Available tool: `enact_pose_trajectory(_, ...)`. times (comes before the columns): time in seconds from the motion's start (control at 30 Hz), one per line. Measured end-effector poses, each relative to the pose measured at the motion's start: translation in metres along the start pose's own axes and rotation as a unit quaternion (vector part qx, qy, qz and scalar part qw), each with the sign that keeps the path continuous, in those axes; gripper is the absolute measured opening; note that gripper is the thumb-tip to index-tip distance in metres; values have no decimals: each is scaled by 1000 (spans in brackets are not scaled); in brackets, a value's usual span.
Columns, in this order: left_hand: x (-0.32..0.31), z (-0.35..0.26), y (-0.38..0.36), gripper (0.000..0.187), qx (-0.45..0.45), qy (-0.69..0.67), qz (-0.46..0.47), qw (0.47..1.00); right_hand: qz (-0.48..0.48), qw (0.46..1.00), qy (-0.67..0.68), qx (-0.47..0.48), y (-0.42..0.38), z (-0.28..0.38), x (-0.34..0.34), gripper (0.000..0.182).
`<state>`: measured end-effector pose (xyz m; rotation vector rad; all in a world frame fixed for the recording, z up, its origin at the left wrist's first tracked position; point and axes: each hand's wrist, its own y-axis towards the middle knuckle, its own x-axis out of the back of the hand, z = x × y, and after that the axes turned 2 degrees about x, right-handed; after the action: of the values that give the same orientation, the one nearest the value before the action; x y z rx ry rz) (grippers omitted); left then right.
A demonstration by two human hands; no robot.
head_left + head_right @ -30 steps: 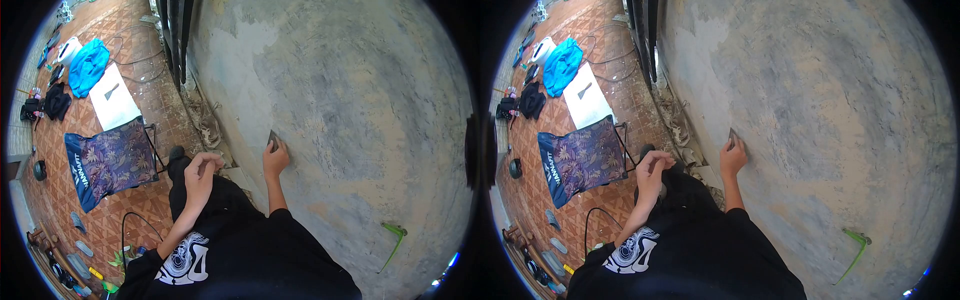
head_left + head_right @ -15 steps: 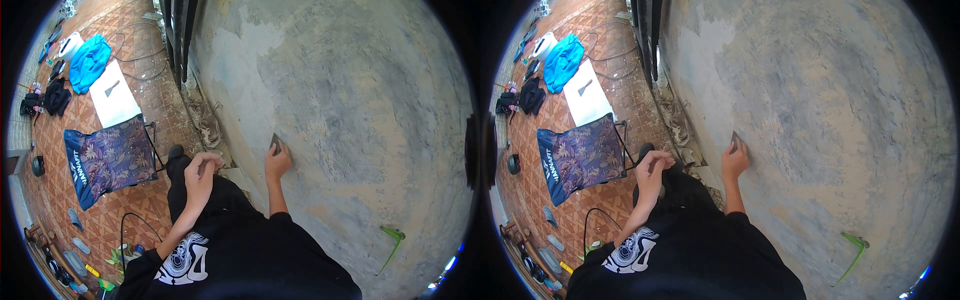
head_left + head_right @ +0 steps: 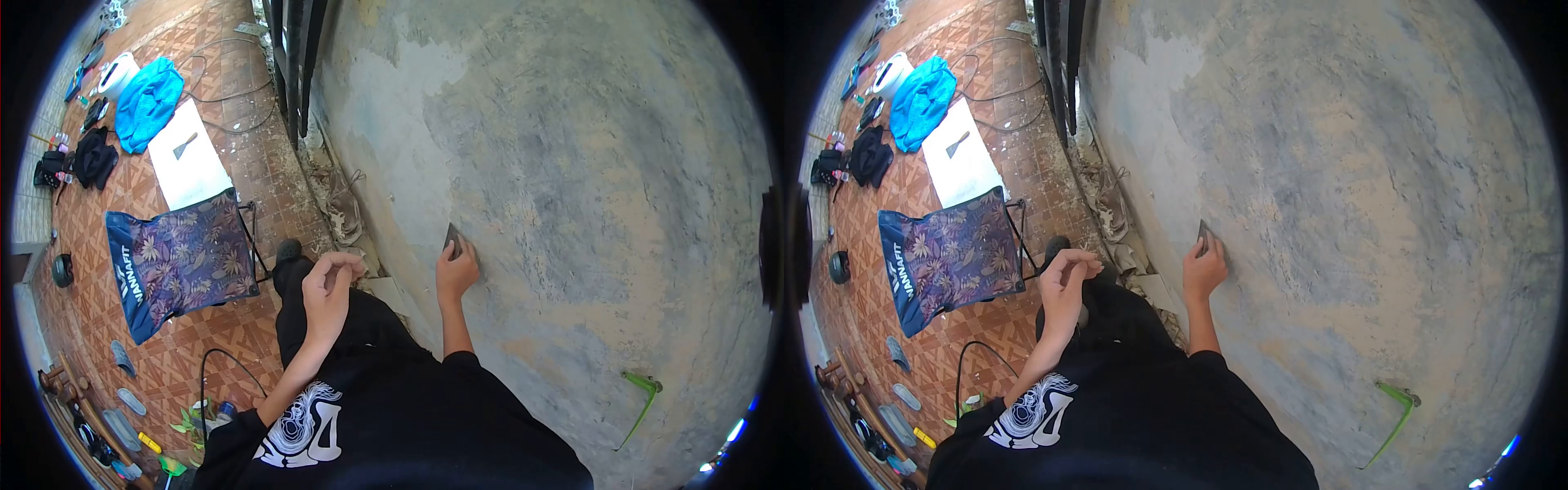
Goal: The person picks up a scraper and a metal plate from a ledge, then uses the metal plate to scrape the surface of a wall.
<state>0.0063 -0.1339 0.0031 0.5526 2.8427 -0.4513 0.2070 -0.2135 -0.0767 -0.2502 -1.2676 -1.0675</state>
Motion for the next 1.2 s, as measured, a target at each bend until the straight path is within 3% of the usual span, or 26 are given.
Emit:
enact_pose_trajectory(0.73, -6, 2, -7, 13, -8, 7, 47, 999, -11, 1000, -3, -19, 2, 11, -1, 22)
enact_pose_trajectory(1.2, 2, 5, -9, 13, 5, -6, 10, 1000, -2, 1000, -23, -18, 2, 9, -2, 21)
